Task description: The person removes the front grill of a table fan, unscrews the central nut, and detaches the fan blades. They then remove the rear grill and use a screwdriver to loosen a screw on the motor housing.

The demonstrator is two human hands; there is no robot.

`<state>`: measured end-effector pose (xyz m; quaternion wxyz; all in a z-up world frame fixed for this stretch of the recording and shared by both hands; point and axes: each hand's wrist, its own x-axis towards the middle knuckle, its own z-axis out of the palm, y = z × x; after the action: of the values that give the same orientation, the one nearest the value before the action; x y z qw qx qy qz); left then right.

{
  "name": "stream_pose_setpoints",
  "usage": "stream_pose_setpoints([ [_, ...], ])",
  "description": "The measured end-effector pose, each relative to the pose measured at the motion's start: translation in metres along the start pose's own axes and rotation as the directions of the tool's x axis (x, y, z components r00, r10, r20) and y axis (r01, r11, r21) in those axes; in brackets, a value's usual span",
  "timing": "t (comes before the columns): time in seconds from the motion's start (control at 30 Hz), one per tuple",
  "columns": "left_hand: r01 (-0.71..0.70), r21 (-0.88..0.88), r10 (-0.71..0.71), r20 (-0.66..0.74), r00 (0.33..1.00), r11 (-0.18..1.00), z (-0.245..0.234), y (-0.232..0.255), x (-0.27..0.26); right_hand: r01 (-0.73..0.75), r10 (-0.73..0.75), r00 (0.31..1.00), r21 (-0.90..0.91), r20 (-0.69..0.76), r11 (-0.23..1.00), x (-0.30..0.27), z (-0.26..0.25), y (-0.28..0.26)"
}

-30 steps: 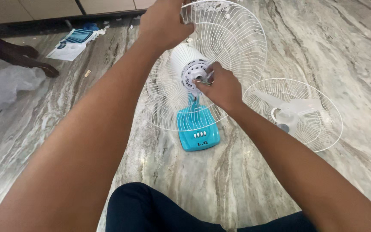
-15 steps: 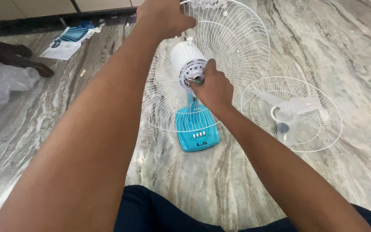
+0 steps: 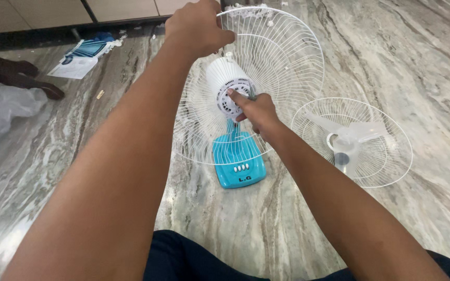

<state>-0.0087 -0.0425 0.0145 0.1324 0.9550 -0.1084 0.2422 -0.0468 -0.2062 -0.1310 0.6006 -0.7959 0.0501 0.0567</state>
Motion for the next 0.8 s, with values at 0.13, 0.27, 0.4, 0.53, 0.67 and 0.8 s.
stream_pose_setpoints([
  [0.13, 0.019, -0.013, -0.018, 0.006, 1.000, 1.000, 0.000, 0.001, 0.001, 0.057, -0.058, 0.998, -0.013, -0.026, 0.998, 0.001, 0.000, 0.005],
  [0.27, 0.027, 0.009, -0.027, 0.028, 0.999, 1.000, -0.001, 0.000, -0.001, 0.165, -0.173, 0.984, -0.135, -0.049, 0.977, 0.005, 0.002, 0.008],
  [0.4, 0.048, 0.020, -0.049, 0.048, 0.998, 0.999, -0.003, 0.000, -0.001, 0.041, -0.040, 0.999, 0.033, -0.034, 0.999, 0.005, 0.006, 0.003],
  [0.53, 0.053, 0.039, -0.055, 0.041, 0.998, 0.998, -0.004, 0.001, -0.001, -0.050, 0.054, 0.998, 0.186, -0.015, 0.981, 0.000, 0.011, 0.001],
  [0.67, 0.046, 0.040, -0.048, 0.053, 0.997, 0.998, -0.004, 0.001, -0.002, -0.041, 0.051, 0.998, 0.215, -0.038, 0.976, -0.004, 0.013, 0.000],
  [0.8, 0.061, 0.047, -0.063, 0.058, 0.996, 0.997, -0.005, 0.005, -0.001, -0.001, 0.019, 0.997, 0.238, -0.076, 0.971, -0.009, 0.016, -0.001],
])
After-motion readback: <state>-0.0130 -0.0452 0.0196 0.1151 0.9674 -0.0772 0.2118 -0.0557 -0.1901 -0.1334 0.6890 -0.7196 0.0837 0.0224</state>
